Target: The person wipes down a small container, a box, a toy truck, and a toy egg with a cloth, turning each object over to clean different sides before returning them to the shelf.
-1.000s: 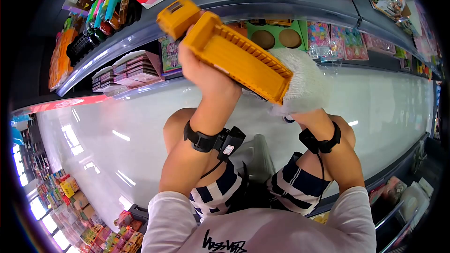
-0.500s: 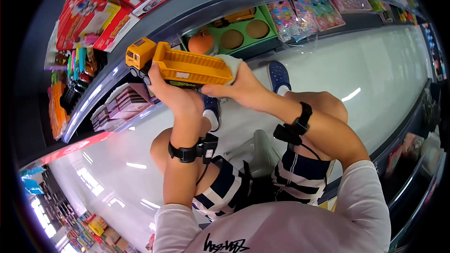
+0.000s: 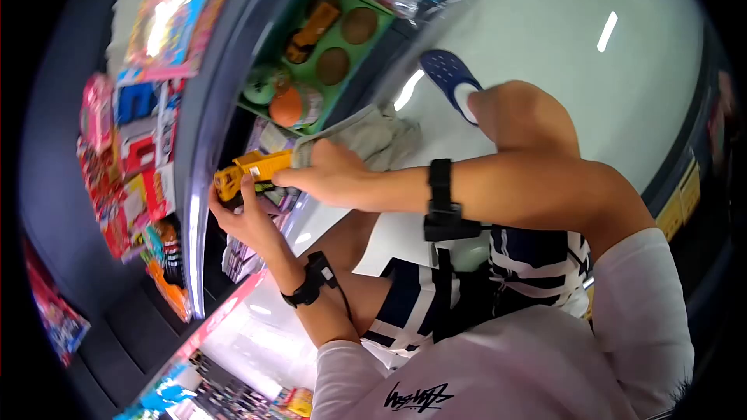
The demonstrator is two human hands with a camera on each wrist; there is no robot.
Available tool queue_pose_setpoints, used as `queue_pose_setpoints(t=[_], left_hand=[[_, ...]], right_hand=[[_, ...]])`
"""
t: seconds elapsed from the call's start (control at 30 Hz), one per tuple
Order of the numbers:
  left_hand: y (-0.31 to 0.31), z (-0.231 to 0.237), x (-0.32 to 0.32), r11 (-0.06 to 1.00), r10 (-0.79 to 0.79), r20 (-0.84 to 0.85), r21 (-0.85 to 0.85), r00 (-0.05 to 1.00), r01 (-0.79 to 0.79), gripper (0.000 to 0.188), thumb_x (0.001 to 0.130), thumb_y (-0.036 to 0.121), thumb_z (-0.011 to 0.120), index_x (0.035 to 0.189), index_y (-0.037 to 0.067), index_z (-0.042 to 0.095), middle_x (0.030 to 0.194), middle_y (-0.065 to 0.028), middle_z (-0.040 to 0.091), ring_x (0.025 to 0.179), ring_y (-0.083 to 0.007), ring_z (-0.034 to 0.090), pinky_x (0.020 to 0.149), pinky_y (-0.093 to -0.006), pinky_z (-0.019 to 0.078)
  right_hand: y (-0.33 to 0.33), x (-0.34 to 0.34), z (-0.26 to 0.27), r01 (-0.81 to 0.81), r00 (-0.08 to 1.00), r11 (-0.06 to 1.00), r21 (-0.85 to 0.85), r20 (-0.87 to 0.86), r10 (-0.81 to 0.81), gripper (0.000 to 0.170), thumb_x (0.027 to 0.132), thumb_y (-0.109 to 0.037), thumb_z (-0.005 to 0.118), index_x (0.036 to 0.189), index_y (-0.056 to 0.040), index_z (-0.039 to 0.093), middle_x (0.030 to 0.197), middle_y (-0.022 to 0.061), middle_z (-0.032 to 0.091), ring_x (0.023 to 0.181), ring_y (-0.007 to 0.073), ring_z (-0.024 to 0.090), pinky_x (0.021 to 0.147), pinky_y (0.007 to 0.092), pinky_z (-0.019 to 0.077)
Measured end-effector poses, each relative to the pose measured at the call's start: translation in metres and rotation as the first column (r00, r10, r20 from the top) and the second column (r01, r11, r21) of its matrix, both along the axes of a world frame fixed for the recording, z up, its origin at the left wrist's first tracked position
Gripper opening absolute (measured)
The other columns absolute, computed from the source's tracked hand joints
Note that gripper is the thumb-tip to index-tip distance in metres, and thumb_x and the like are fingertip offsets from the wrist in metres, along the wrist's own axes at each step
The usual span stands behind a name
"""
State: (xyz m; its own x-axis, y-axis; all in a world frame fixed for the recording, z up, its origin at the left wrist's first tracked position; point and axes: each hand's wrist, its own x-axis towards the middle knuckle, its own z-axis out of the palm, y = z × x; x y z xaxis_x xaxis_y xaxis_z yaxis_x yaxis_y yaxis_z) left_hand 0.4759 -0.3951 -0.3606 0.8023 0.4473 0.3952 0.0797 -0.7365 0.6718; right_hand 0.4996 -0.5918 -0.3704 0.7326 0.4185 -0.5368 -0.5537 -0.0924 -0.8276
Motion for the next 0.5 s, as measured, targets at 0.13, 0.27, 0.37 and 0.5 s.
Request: queue_pose_setpoints(t=[0.13,0.27,0.37,0.5], left_hand=[[0.002,-0.012,0.017,0.946,-0.293,-0.447,-0.265,0.845,0.187,0.062,0.090,0.018,0.080,0.138,-0.012,0.054,0.121,-0.0178,0.067,0.109,-0.0223,0.064,0.097,-0.0338,0.0503],[0.008,-0.042,0.032,0.849,-0.205,-0.510,-0.517,0.836,-0.107,0.038,0.098,0.015,0.068,0.127,-0.008,0.058,0.118,-0.0133,0.067,0.102,-0.0198,0.067,0.091,-0.0322,0.0538],[0.058,-0.079,0.047,0.538,-0.537,-0.266,-0.839,0.801,0.082,0.042,0.095,0.017,0.075,0.127,-0.004,0.059,0.119,-0.0122,0.067,0.105,-0.0207,0.066,0.093,-0.0372,0.0526],[0.033,-0.111,0.060,0.704,-0.492,-0.395,-0.705,0.776,0.088,0.038,0.098,0.018,0.071,0.128,-0.002,0.059,0.122,-0.0106,0.066,0.108,-0.0204,0.065,0.098,-0.0356,0.0507]], right_hand=[[-0.003,-0.003,-0.010,0.222,0.944,0.967,-0.127,-0.223,-0.245,0.061,0.076,-0.056,0.073,0.077,0.0055,0.072,0.075,0.0231,0.072,0.073,0.0364,0.074,0.065,0.0465,0.0557],[0.002,-0.007,-0.005,0.083,0.987,0.994,-0.067,-0.132,-0.092,0.064,0.075,-0.060,0.074,0.078,0.0040,0.072,0.072,0.0198,0.071,0.071,0.0374,0.073,0.066,0.0470,0.0556],[-0.003,-0.017,0.002,-0.067,0.991,0.994,0.089,0.122,0.056,0.051,0.083,-0.047,0.073,0.083,0.0040,0.071,0.074,0.0172,0.072,0.072,0.0361,0.073,0.067,0.0485,0.0562],[-0.013,-0.045,0.010,-0.345,0.716,0.926,-0.151,0.595,0.364,0.024,0.090,-0.026,0.066,0.091,-0.0026,0.073,0.086,0.0112,0.074,0.082,0.0317,0.074,0.071,0.0420,0.0572]])
